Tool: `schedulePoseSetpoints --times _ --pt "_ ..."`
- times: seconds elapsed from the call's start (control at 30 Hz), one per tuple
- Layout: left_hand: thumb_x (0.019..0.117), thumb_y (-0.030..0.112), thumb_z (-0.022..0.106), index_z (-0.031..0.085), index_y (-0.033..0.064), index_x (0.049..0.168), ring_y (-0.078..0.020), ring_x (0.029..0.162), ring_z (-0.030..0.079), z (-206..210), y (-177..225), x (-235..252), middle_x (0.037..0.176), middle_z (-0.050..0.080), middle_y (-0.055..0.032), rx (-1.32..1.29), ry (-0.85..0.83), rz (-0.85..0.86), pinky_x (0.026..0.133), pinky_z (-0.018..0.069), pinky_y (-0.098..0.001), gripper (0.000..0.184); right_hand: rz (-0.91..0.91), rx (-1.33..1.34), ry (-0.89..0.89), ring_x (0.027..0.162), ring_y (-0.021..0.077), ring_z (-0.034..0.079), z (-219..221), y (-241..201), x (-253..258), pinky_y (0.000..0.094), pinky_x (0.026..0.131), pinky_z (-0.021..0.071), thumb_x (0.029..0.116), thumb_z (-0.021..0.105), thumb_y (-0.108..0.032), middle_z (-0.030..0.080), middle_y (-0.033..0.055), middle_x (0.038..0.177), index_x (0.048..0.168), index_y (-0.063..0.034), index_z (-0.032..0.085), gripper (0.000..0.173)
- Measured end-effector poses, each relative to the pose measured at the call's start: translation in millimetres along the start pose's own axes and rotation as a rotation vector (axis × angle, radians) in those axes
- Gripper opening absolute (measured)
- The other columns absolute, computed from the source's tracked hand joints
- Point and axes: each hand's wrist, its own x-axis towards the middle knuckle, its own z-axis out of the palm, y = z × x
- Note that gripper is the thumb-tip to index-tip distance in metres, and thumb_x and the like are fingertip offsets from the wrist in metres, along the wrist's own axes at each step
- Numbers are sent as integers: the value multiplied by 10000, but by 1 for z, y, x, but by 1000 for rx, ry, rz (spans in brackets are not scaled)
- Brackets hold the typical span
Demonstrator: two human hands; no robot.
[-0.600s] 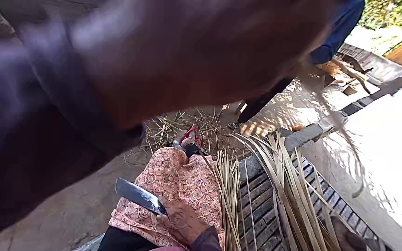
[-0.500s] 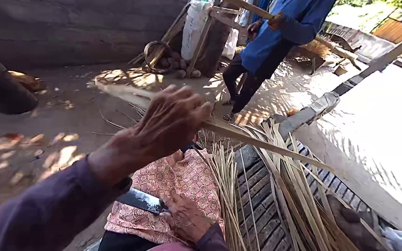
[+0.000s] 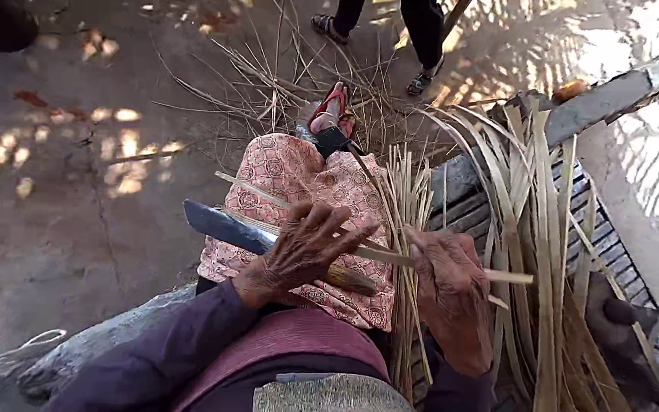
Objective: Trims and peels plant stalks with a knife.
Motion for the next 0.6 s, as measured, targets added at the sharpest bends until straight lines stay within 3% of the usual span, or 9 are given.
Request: schedulePoseSetpoints --times 0.1,0.23,0.3,0.4,0.5,0.6 --pt "1047 205 529 649 340 1357 -251 1001 589 11 12 -18 1146 671 -92 -80 -32 31 930 371 -426 359 -44 11 -224 868 281 702 7 7 -3 400 724 569 1031 494 -219 744 111 942 1110 -76 790 338" --pt "1054 232 497 631 302 1372 -246 1006 591 20 17 -27 1182 671 -82 -96 -59 50 937 366 -404 352 -49 239 -434 941 292 722 23 27 -18 435 843 568 1024 479 -220 765 133 1016 1135 -22 767 367" --pt "1064 242 493 633 288 1370 -238 994 595 22 16 -28 1181 677 -75 -84 -50 56 941 376 -396 339 -2 412 -513 999 227 719 29 37 -30 379 920 546 1045 453 -235 764 126 1076 1168 -9 753 395" --pt "1052 216 513 634 276 1376 -236 986 581 27 14 -30 1189 677 -72 -124 -34 56 944 353 -399 351 120 760 -634 1086 45 663 30 41 -40 234 997 513 1080 455 -343 742 45 1142 1191 -15 734 444" --pt "1068 219 482 606 301 1403 -250 1157 570 26 15 -31 1376 618 -85 -152 -22 38 1019 330 -437 367 194 948 -636 1034 5 648 36 42 -41 205 961 518 1068 502 -287 734 -6 1086 1137 -22 741 363" --pt "1085 256 448 585 298 1425 -266 1389 468 27 15 -31 1512 531 -94 -183 0 17 1118 279 -471 369 306 1051 -518 740 -56 570 44 46 -37 141 714 486 1053 508 -206 651 -136 824 1070 -102 738 253"
